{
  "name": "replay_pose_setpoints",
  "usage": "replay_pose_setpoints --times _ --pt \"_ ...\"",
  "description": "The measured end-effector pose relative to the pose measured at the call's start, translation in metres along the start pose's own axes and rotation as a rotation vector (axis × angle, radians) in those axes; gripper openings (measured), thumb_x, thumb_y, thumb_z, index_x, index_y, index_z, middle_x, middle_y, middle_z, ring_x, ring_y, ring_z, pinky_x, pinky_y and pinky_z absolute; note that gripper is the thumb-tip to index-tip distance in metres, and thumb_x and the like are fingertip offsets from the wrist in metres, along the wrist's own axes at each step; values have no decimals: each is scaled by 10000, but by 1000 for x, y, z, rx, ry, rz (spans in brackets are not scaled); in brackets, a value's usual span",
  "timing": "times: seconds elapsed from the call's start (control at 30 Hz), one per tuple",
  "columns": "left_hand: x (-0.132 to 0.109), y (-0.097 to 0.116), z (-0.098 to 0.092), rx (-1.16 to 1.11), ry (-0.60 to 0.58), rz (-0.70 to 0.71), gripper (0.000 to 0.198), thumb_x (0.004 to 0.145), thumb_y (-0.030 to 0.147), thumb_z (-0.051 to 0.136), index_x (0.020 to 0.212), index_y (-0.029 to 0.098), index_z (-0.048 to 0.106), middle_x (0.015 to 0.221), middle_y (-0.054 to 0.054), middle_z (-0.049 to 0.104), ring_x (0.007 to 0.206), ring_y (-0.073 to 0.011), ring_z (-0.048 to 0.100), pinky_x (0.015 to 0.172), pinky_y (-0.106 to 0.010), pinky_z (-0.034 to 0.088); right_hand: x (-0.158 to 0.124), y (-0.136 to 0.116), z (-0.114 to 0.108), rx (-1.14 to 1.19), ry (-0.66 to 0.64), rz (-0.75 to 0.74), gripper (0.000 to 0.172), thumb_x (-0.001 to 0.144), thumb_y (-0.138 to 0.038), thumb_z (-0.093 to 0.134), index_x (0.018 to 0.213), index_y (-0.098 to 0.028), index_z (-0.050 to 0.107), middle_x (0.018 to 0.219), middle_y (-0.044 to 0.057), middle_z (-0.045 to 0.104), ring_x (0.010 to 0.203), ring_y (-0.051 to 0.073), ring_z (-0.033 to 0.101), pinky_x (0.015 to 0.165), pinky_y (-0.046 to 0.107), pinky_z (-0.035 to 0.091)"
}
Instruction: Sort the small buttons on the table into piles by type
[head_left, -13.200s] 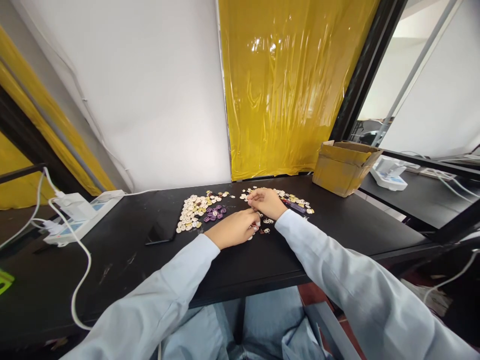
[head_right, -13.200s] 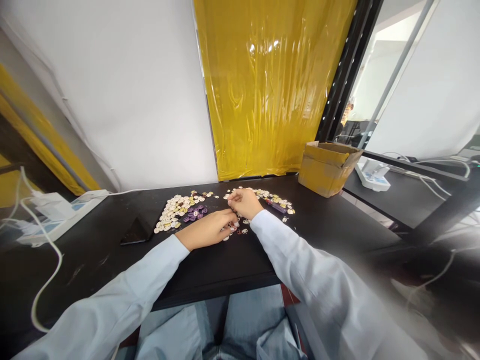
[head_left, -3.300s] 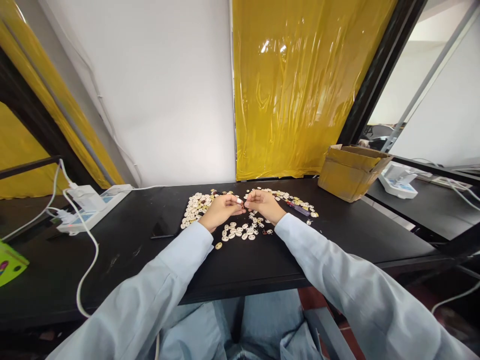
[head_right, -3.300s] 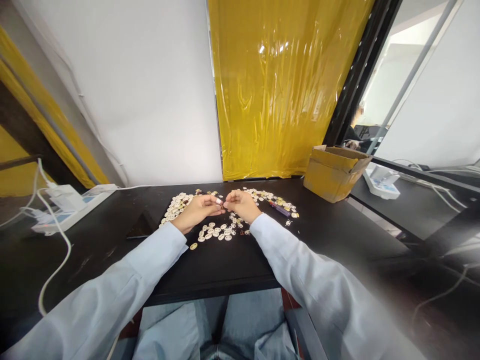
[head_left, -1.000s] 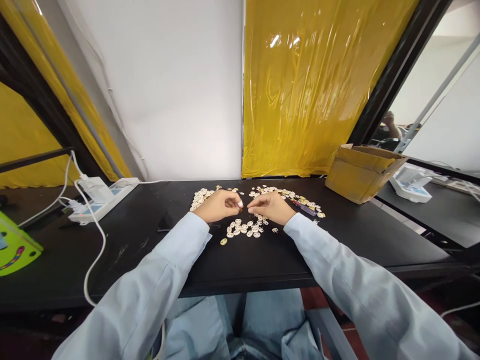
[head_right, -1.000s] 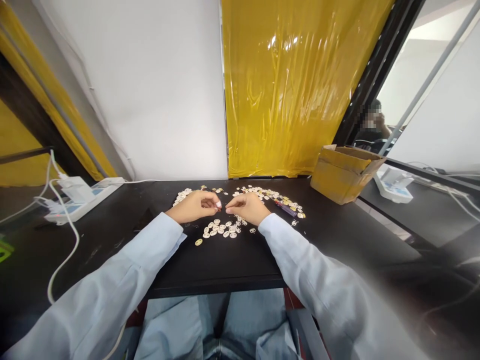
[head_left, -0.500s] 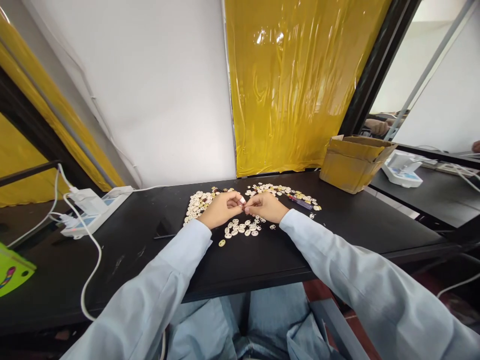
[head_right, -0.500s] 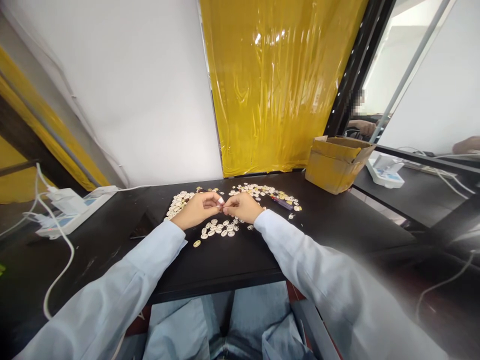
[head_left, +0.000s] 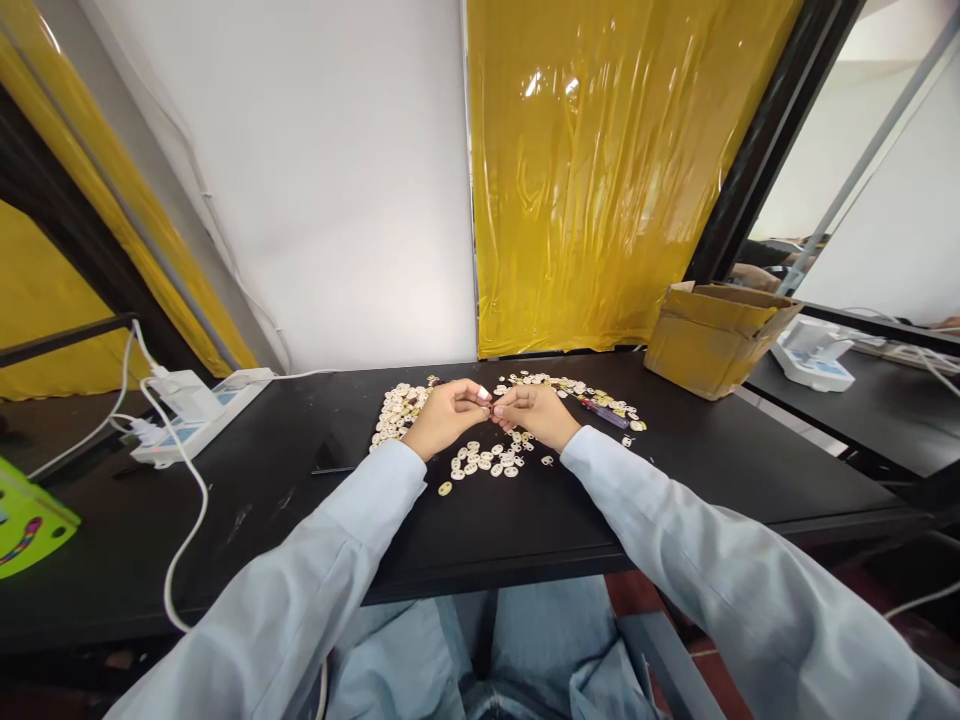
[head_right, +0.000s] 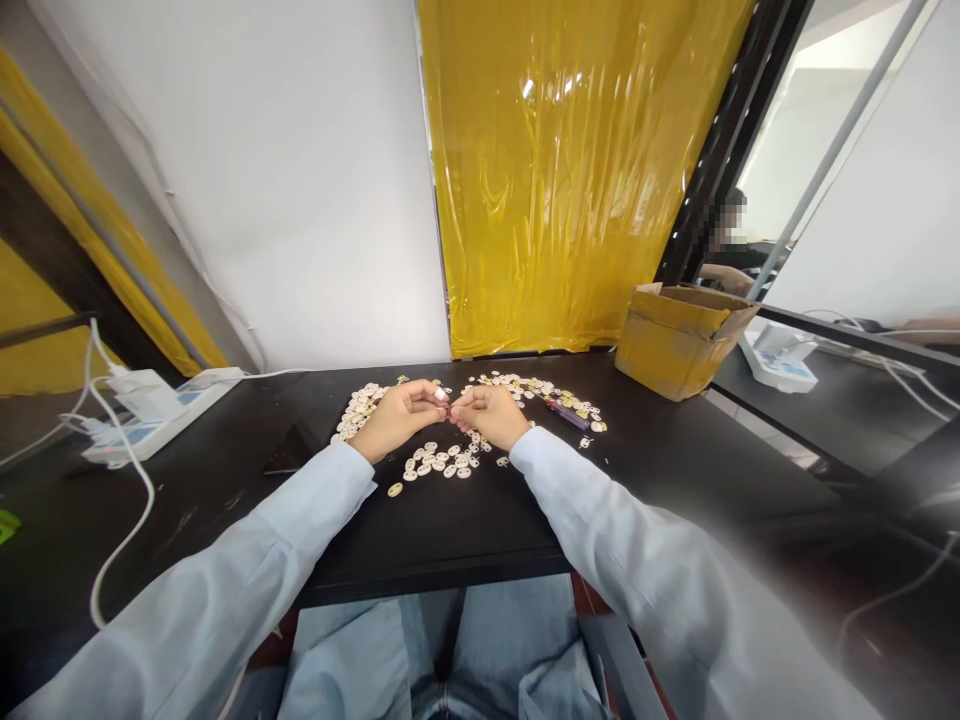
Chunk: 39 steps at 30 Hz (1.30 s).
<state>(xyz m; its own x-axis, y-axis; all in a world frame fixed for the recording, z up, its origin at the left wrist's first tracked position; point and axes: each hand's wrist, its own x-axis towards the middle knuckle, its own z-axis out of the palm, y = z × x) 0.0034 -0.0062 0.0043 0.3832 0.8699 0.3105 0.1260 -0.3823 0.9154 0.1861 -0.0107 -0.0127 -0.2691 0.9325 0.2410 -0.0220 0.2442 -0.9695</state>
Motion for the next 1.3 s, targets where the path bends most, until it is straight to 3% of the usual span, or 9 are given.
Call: replay_pose_setpoints --times 0.43,0.57,0.67,0.77,0.9,1.0,1.07,1.2,1.3 --pt "-2 0 4 -16 26 -4 192 611 142 720 770 120 614 765 -27 654 717 -148 655 718 -296 539 -2 3 1 46 -11 46 287 566 -355 818 680 -132 677 653 50 706 582 139 642 610 291 547" --pt "-1 3 2 35 13 -12 171 640 154 673 796 130 611 764 -29 656 687 -149 654 659 -275 528 0 -1 -2 -39 -25 58 272 651 -380 755 750 -134 694 675 54 704 593 140 633 609 293 542" --pt "-1 7 -5 240 46 -28 122 676 186 639 788 145 613 704 -21 656 646 -154 643 603 -259 496 5 -2 -11 -287 78 -44 215 749 -348 658 775 -139 701 669 49 691 584 136 608 584 273 510" --pt "-2 8 -14 533 41 -17 75 676 163 615 749 157 632 672 -9 652 609 -143 616 600 -251 464 6 0 -23 -603 168 -77 104 721 -213 656 760 -141 720 691 48 694 621 145 614 611 260 487" --pt "-3 8 -20 755 22 9 111 677 135 593 759 165 662 687 -13 651 626 -141 594 620 -245 443 5 4 -28 -789 70 54 155 692 -151 669 832 -142 735 714 51 711 618 149 621 624 258 478" --pt "-4 12 -21 848 13 30 139 687 145 584 783 168 682 686 -17 646 630 -145 582 617 -249 425 4 6 -27 -827 28 68 97 706 -147 656 778 -154 719 727 45 712 631 142 621 610 240 466" --pt "-6 17 -21 831 -59 43 153 700 169 581 803 171 693 680 -13 641 619 -139 572 603 -243 415 4 7 -27 -833 33 59 55 709 -140 647 735 -157 693 716 36 699 625 133 608 588 227 453" --pt "-9 25 -23 687 -340 -6 155 694 248 632 801 171 713 600 12 604 541 -114 524 530 -216 381 5 8 -26 -807 59 19 37 707 -119 631 704 -157 632 684 17 654 599 116 575 573 219 441" --pt "-10 24 -26 641 -396 8 134 668 282 676 744 181 722 526 28 553 476 -99 469 481 -213 339 5 6 -24 -733 88 -1 63 705 -104 616 690 -162 598 652 9 632 596 122 576 584 230 452"
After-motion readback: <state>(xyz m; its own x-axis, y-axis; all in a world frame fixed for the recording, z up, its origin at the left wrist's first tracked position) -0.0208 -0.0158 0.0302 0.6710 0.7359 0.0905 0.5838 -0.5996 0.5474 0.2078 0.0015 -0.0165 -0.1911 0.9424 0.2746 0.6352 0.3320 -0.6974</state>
